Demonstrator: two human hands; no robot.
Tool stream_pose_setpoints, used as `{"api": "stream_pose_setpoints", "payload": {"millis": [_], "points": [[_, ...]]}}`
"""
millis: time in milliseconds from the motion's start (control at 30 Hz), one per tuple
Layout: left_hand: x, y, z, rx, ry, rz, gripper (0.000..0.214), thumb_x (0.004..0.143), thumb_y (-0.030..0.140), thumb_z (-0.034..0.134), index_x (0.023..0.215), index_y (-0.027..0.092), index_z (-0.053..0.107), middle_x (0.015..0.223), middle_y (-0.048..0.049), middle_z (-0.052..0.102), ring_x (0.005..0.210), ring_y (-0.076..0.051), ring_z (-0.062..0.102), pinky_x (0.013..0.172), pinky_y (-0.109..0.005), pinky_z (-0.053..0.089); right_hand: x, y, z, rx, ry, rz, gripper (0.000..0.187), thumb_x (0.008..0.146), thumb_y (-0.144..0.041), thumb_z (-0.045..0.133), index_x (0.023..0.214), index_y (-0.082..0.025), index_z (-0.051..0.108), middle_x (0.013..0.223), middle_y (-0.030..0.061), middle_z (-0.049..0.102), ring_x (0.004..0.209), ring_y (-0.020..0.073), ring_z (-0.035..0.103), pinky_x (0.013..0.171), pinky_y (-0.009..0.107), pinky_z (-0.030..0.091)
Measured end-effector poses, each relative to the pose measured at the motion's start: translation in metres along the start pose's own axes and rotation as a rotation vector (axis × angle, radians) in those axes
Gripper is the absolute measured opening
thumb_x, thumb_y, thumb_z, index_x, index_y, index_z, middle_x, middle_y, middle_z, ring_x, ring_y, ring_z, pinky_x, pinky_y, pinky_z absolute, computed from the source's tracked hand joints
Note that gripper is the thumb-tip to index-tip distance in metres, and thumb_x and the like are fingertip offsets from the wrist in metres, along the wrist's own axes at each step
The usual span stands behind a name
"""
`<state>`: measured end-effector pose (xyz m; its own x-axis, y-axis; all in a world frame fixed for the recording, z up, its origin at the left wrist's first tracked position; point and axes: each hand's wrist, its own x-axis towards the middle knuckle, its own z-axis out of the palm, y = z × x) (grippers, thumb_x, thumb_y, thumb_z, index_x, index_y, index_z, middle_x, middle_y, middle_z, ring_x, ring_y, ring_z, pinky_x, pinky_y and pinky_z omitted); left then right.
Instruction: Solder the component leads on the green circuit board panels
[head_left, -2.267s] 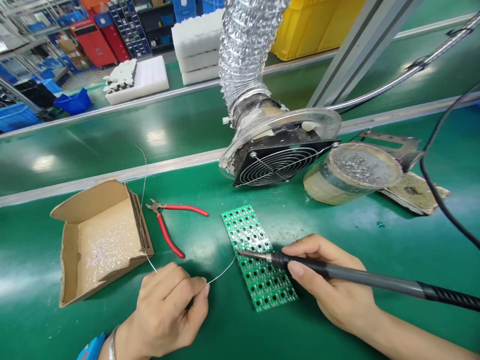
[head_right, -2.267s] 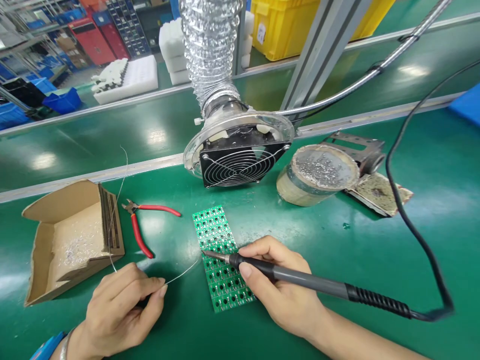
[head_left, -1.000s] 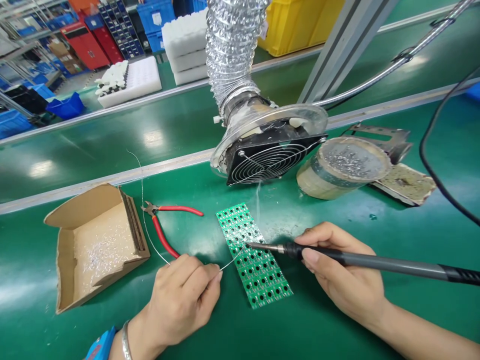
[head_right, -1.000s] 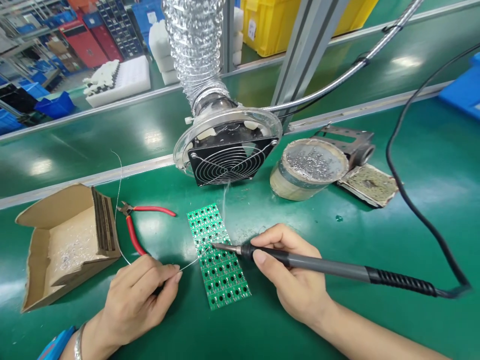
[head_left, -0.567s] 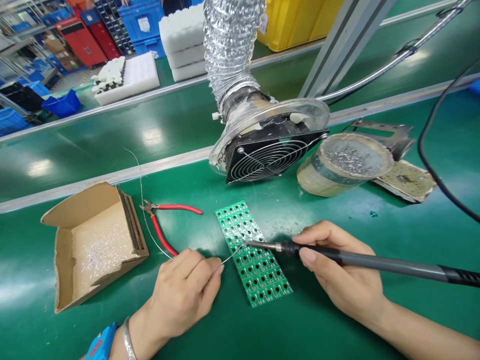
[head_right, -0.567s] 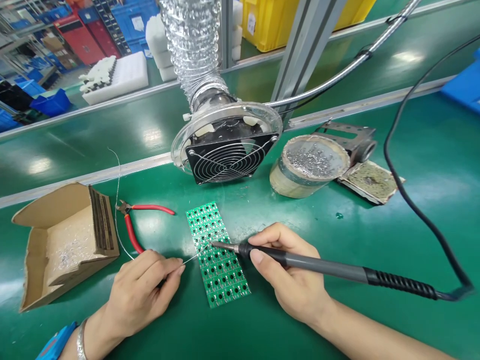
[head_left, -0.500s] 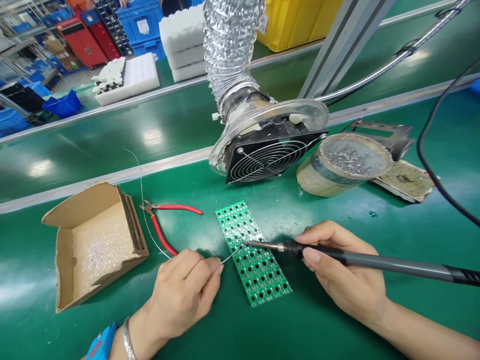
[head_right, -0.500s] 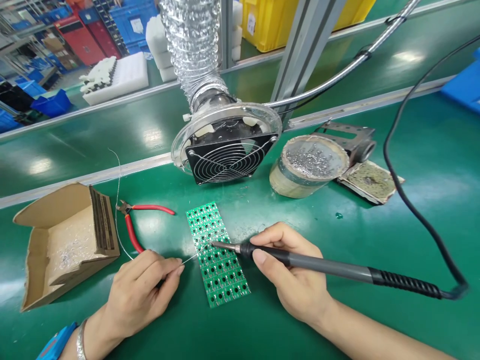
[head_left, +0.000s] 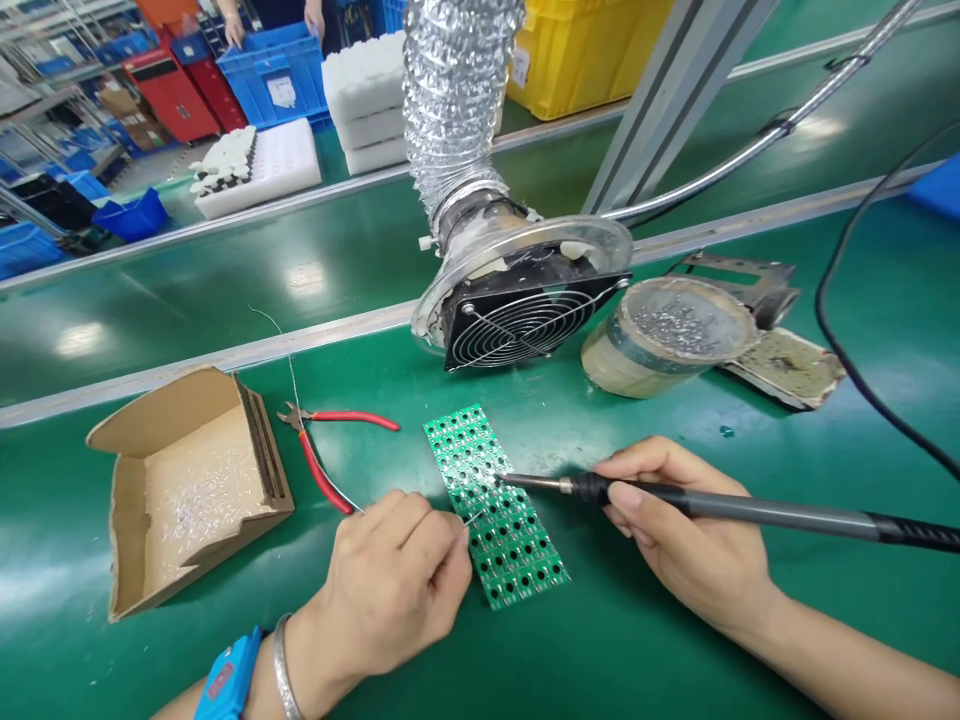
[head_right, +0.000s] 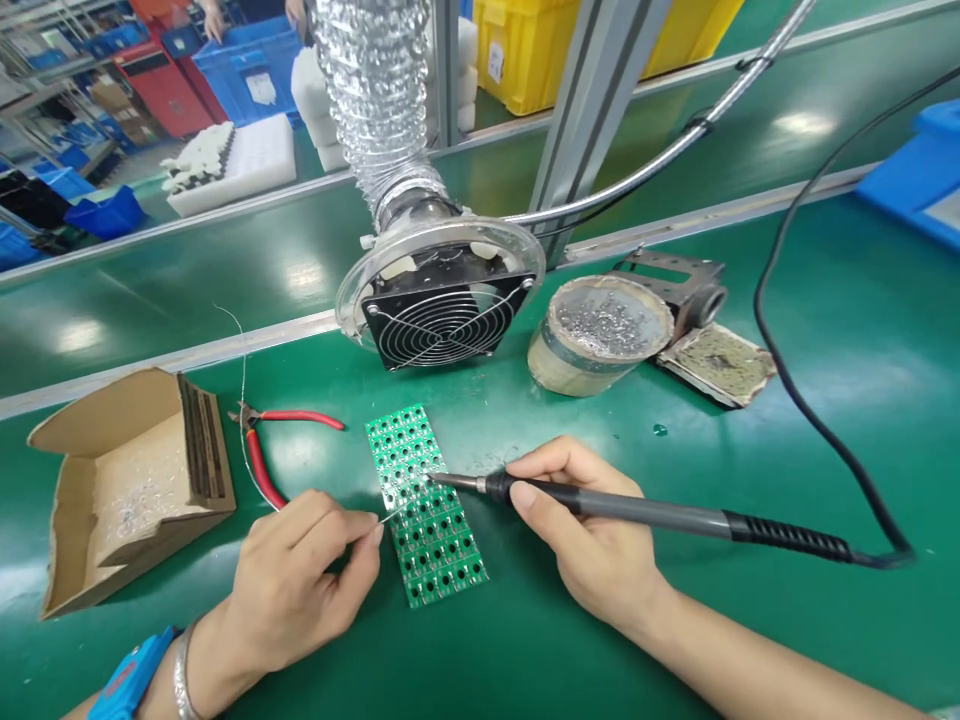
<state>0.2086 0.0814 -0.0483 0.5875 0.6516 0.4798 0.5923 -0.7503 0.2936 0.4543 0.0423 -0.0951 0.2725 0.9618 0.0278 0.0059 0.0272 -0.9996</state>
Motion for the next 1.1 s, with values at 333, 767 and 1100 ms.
{"api": "stream_pose_setpoints", "payload": {"millis": [333, 767, 1100], "points": [[-0.003, -0.008, 0.000, 0.034, -0.016, 0.016, 0.011, 0.085, 0.012, 0.060, 0.076, 0.017, 0.061, 0.060, 0.0022, 0.050, 0.053, -0.011, 0.044, 0.049, -0.027, 0.031, 0.002, -0.013, 0.004, -0.171, -0.050, -0.101, 0.001, 0.082, -0.023, 0.066, 0.082, -0.022, 0.066, 0.054, -0.0029, 0.058, 0.044, 0.0108, 0.048, 0.039, 0.022, 0.036], [0.000, -0.009, 0.007, 0.041, -0.029, 0.045, 0.008, 0.085, 0.013, 0.062, 0.079, 0.017, 0.062, 0.061, 0.0018, 0.052, 0.055, -0.011, 0.046, 0.050, -0.027, 0.033, -0.002, -0.004, -0.002, 0.002, 0.029, -0.051, 0.002, 0.083, -0.024, 0.067, 0.084, -0.023, 0.068, 0.056, -0.0033, 0.056, 0.046, 0.0099, 0.043, 0.044, 0.023, 0.034], [0.004, -0.009, 0.013, 0.053, -0.061, 0.058, 0.006, 0.086, 0.015, 0.062, 0.081, 0.017, 0.062, 0.063, 0.0016, 0.053, 0.056, -0.012, 0.047, 0.051, -0.028, 0.035, 0.001, -0.005, 0.000, 0.039, 0.021, -0.013, 0.003, 0.082, -0.020, 0.067, 0.083, -0.022, 0.069, 0.054, -0.0035, 0.053, 0.046, 0.0088, 0.042, 0.044, 0.023, 0.030]]}}
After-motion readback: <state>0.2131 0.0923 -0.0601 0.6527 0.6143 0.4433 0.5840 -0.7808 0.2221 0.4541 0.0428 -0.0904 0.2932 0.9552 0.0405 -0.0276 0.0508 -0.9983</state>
